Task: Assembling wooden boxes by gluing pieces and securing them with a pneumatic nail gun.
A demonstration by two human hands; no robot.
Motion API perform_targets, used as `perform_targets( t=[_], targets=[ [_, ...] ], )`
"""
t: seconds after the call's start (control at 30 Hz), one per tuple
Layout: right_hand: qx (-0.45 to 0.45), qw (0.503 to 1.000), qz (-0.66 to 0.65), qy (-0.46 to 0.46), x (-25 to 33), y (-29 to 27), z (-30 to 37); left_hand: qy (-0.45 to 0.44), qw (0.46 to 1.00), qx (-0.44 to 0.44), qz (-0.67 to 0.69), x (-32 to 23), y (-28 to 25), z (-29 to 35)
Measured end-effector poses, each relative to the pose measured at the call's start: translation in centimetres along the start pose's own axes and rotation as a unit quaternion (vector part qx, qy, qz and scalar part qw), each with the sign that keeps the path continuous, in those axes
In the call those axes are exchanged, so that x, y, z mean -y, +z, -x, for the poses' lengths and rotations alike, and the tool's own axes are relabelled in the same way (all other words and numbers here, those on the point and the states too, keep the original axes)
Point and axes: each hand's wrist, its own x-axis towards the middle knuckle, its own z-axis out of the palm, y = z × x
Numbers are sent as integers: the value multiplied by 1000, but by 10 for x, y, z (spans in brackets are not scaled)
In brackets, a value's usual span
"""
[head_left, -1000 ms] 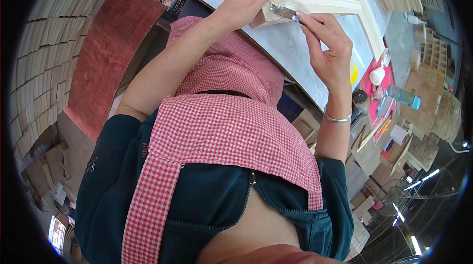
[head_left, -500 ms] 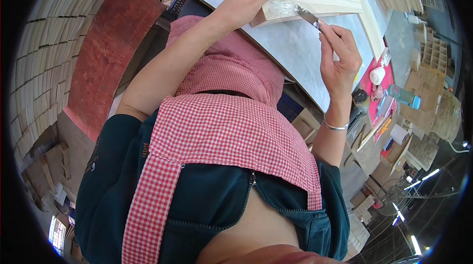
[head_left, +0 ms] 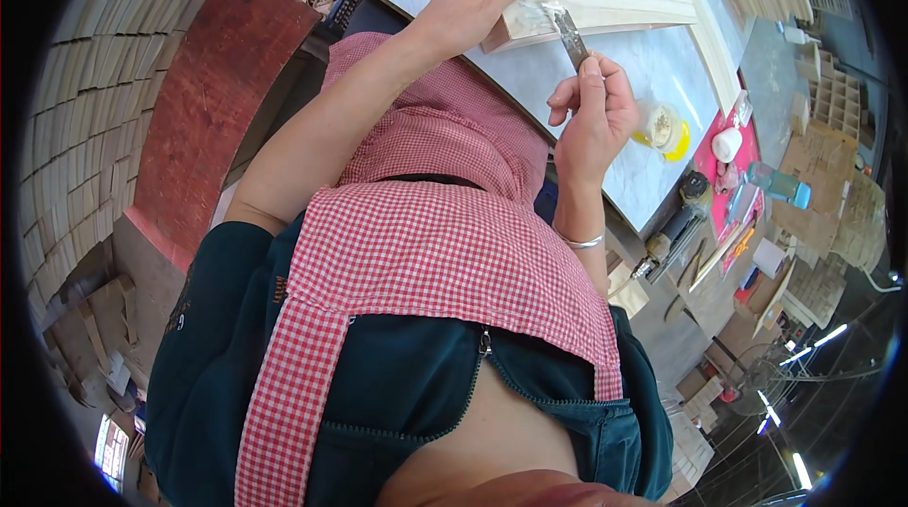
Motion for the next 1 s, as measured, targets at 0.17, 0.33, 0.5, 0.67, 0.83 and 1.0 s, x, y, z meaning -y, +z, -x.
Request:
perform_targets(
  t=[0.17, 0.33, 0.5, 0.67, 0.83, 1.0],
  targets=[
    [-29, 999, -21, 40, -1, 5, 1, 21, 999, -12, -26, 4, 0, -1],
    [-46, 996, -17, 81, 4, 4, -1, 14, 1000, -5, -11, 2, 0, -1],
    [-38, 995, 25, 92, 7, -11, 5, 20, 999, -11, -32, 2, -1, 0],
    [-44, 998, 36, -10, -7, -21, 15, 8, 1000, -5, -11, 0, 0, -1],
    [-39, 933, 194, -299, -42, -1, 14, 3, 1000, -4, 3, 1, -1, 0],
    [-73, 910, 234, -334, -59, 10, 13, 45, 998, -10, -34, 4, 1, -2]
  ],
)
